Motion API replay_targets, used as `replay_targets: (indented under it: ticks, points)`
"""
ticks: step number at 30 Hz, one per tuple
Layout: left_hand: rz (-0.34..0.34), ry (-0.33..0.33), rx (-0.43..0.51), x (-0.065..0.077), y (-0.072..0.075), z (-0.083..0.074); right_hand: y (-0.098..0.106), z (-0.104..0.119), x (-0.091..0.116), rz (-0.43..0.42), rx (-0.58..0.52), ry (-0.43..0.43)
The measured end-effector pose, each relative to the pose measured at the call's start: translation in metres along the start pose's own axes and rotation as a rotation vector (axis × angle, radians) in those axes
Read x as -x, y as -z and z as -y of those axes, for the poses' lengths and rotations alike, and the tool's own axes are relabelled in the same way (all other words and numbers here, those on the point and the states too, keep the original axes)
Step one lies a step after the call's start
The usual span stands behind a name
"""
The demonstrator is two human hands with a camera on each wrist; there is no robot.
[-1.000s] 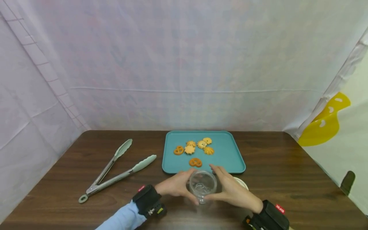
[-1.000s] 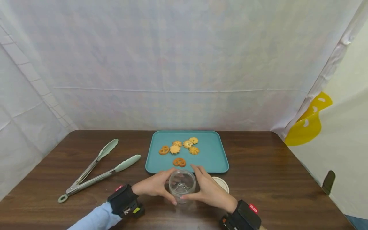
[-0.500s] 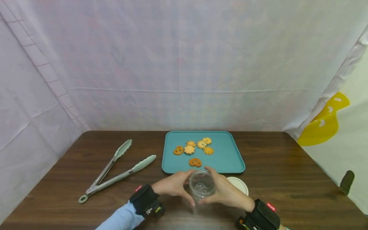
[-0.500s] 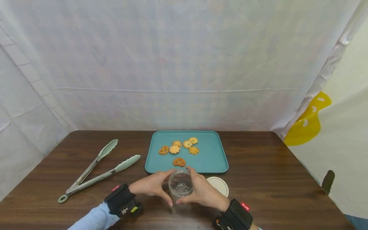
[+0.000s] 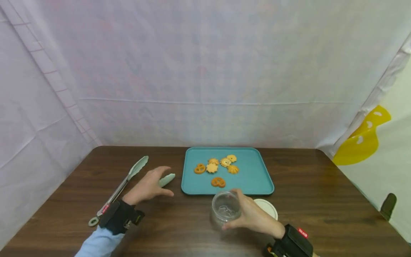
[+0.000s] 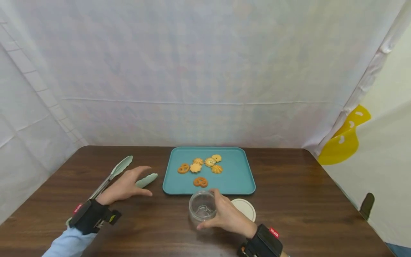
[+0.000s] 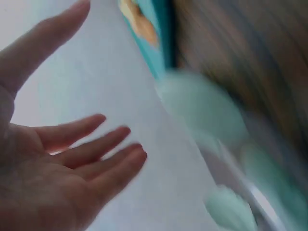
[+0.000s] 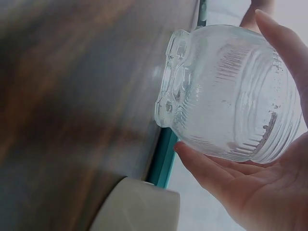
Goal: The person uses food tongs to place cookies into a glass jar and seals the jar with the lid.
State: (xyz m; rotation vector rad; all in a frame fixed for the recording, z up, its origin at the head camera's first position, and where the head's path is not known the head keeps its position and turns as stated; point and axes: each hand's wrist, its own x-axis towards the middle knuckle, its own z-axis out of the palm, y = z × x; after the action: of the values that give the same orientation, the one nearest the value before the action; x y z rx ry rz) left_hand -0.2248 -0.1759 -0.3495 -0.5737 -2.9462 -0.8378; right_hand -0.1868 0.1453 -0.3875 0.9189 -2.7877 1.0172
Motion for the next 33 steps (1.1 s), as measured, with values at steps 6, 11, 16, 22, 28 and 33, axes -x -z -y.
replay_targets:
  ticks: [6,11,16,22,28,33]
  points:
    - [0.005,0.168,-0.124,0.013,0.018,0.037,0.0,-0.003,0.001,0.0,-0.018,0.02]
    - [0.088,0.345,-0.151,0.022,0.025,0.06,0.0,-0.005,0.001,0.014,-0.039,0.041]
    - [0.16,0.389,-0.142,0.025,0.026,0.073,0.0,-0.006,0.002,0.026,-0.029,0.051]
    - [0.117,0.353,-0.161,0.024,0.02,0.075,0.001,-0.006,0.003,0.03,-0.027,0.053]
    - [0.056,0.362,-0.211,0.023,0.019,0.07,0.002,-0.006,0.003,0.034,-0.04,0.057]
    - [0.044,0.347,-0.228,0.022,0.021,0.07,0.002,-0.005,0.002,0.033,-0.044,0.049]
